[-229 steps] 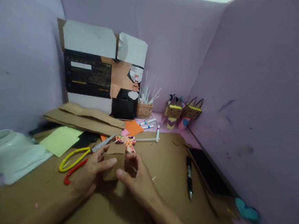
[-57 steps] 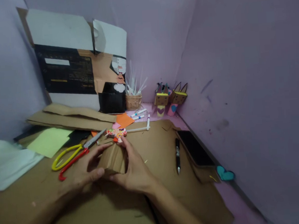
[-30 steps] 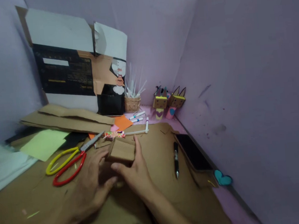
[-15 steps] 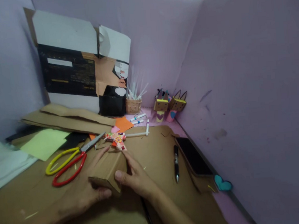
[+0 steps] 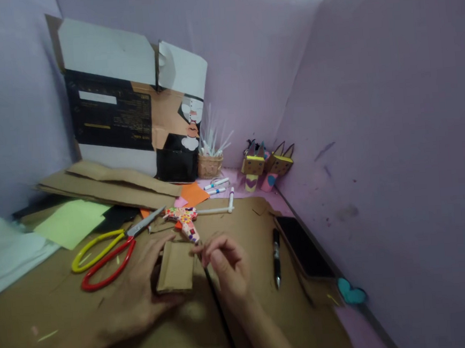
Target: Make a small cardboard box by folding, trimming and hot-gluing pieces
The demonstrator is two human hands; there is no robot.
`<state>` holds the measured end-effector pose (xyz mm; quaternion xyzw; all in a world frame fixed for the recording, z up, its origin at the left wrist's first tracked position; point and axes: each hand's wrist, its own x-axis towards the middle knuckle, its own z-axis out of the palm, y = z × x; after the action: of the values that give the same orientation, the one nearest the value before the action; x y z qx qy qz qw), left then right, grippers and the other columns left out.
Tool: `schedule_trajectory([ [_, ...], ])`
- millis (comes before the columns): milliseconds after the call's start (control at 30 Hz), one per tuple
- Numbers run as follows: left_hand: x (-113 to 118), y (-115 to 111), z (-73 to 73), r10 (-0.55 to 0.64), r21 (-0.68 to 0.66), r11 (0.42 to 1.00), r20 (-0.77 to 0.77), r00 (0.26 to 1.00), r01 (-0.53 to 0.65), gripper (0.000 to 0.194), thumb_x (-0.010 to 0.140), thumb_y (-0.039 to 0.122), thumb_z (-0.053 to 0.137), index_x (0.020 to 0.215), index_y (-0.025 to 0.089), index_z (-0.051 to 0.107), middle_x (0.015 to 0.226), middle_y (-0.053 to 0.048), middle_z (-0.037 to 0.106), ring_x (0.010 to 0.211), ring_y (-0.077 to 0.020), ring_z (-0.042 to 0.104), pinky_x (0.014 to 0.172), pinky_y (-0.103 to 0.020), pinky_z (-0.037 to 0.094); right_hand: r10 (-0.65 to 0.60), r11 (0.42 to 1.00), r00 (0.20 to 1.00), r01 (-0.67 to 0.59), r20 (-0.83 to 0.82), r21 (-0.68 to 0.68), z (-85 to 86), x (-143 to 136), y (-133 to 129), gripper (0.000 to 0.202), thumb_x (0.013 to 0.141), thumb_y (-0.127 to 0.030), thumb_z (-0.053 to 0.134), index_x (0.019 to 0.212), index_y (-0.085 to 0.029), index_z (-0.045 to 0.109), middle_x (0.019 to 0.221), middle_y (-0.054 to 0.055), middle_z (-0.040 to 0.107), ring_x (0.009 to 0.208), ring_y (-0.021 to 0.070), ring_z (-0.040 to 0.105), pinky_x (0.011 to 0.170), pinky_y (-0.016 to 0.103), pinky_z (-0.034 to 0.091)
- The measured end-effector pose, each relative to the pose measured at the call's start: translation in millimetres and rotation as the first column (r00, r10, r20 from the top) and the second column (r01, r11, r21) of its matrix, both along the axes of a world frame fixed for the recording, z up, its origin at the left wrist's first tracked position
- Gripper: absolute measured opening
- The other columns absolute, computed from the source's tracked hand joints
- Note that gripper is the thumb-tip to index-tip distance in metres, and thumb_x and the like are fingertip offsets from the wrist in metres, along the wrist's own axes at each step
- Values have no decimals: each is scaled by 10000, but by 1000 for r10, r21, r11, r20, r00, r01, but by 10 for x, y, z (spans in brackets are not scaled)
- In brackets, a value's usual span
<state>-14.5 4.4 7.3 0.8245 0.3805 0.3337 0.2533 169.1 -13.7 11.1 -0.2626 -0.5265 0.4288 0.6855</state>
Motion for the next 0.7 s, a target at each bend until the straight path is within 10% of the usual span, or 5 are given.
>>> schedule_trajectory([
  [167,-21,6,-3,-77,11,997,-16,997,77,818,659,243,741,1334,286,282,1281,-102,460,1196,-324,476,995,-480,436,-232,925,816,15,530,381,59,53,-98,226,858,-217,485,633,-220,493,547,-39,403,505,130,446,853,430,511],
  [333,-26,18,-17,-132,36,991,6,991,132,674,719,216,652,1292,292,308,1198,-89,477,1118,-291,528,936,-443,491,-451,822,530,-66,718,565,94,-38,-147,255,760,-148,537,561,-239,407,501,-52,387,454,122,377,908,397,507],
  [700,-136,63,24,-225,138,962,-80,971,235,844,525,-11,487,1302,269,311,1277,-113,423,1198,-333,460,955,-447,487,-439,846,154,-261,885,465,191,-132,-236,193,762,-179,498,575,-202,540,506,4,567,461,139,493,981,444,408],
])
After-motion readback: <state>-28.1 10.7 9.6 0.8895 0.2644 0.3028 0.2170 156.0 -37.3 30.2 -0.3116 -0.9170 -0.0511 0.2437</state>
